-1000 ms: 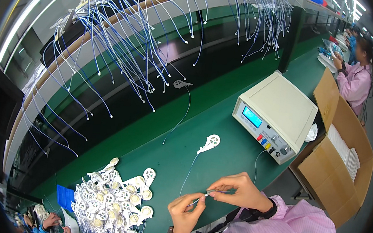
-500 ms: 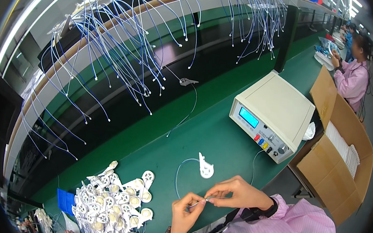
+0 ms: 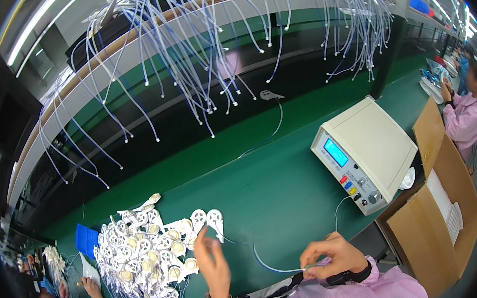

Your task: Connecting wires to small plastic circular electronic components and testing them with a diagnostic machine on a factory assembly line.

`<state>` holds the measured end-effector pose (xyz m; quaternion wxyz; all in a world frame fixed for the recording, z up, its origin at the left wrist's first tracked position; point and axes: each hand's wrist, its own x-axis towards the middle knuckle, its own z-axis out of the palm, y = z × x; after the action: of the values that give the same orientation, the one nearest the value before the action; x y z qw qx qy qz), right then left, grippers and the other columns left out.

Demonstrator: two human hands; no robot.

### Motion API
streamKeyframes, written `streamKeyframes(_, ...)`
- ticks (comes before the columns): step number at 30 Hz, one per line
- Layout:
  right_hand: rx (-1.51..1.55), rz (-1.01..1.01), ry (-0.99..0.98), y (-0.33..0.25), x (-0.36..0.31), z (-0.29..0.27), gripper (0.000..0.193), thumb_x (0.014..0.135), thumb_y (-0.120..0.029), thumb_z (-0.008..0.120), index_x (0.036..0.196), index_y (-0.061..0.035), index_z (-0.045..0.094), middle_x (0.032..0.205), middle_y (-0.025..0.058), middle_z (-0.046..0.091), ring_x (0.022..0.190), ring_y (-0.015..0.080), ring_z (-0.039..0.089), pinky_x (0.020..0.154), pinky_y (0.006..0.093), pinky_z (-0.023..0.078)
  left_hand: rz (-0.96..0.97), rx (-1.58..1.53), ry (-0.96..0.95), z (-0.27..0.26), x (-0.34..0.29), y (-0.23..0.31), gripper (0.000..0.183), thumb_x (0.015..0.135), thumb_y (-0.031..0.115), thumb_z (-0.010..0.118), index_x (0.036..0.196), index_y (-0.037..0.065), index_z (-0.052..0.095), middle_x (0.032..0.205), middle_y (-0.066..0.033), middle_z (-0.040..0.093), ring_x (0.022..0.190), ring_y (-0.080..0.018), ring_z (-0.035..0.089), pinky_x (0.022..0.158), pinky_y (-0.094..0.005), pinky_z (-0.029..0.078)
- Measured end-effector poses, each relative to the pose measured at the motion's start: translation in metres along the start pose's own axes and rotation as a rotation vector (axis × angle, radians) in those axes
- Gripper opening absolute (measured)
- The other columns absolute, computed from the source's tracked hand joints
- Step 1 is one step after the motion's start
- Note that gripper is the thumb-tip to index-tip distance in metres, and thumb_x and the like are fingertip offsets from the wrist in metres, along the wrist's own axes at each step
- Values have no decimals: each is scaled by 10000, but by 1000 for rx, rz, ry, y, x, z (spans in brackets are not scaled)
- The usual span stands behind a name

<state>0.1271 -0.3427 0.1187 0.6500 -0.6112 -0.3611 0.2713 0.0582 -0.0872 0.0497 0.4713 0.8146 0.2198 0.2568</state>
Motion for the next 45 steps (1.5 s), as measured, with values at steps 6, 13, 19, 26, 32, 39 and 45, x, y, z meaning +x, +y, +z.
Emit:
streamKeyframes(6, -70, -63, -164, -2, 6, 12, 138, 806, -56, 649, 933, -32, 600, 677, 23, 633, 585, 128, 620, 623, 234, 482, 174, 603, -334, 52, 28, -38, 431, 879, 166, 576, 1240, -15, 424, 942, -257, 594, 842, -404, 578, 713, -459, 457)
streamKeyframes(13, -29, -9, -142, 7, -6, 14, 126, 811, -51, 628, 931, -34, 595, 660, 16, 618, 564, 125, 595, 600, 234, 470, -65, 489, -190, 63, 36, -43, 607, 815, 204, 666, 1260, -16, 316, 730, -237, 626, 699, -415, 615, 624, -479, 461)
streamKeyframes(19, -77, -49, -163, 2, 1, 17, 113, 826, -72, 609, 926, -26, 582, 660, 16, 608, 576, 121, 581, 578, 244, 455, 28, 670, -183, 60, 33, -42, 362, 773, 162, 695, 1044, -8, 526, 794, -194, 637, 776, -376, 611, 649, -460, 461)
streamKeyframes(26, -22, -31, -151, 10, 1, 20, 115, 827, -71, 605, 930, -27, 579, 672, 14, 604, 585, 124, 577, 577, 247, 452, 294, 440, -38, 39, 29, -28, 313, 759, 123, 687, 1009, -34, 586, 912, -189, 551, 874, -348, 496, 783, -431, 385)
streamKeyframes(32, -21, -13, -104, 3, -8, 20, 118, 829, -78, 604, 931, -27, 574, 668, 9, 595, 584, 120, 566, 577, 254, 451, 134, -367, 430, -31, 15, 43, 220, 880, 94, 529, 1037, -60, 541, 887, -133, 594, 793, -176, 558, 713, -293, 453)
streamKeyframes(39, 12, -21, -186, 21, 10, 28, 111, 832, -85, 593, 920, -26, 562, 646, 12, 571, 576, 112, 544, 563, 250, 437, 678, -393, 464, -77, -13, 60, 270, 838, 266, 547, 829, -3, 526, 754, -104, 529, 654, -282, 504, 741, -390, 436)
streamKeyframes(45, 10, 14, -185, 31, 10, 26, 104, 839, -89, 585, 914, -26, 552, 635, 15, 562, 564, 115, 528, 553, 250, 431, 974, -417, -124, -97, -21, 100, 244, 824, 300, 527, 846, 69, 453, 779, -22, 379, 793, -198, 398, 742, -369, 325)
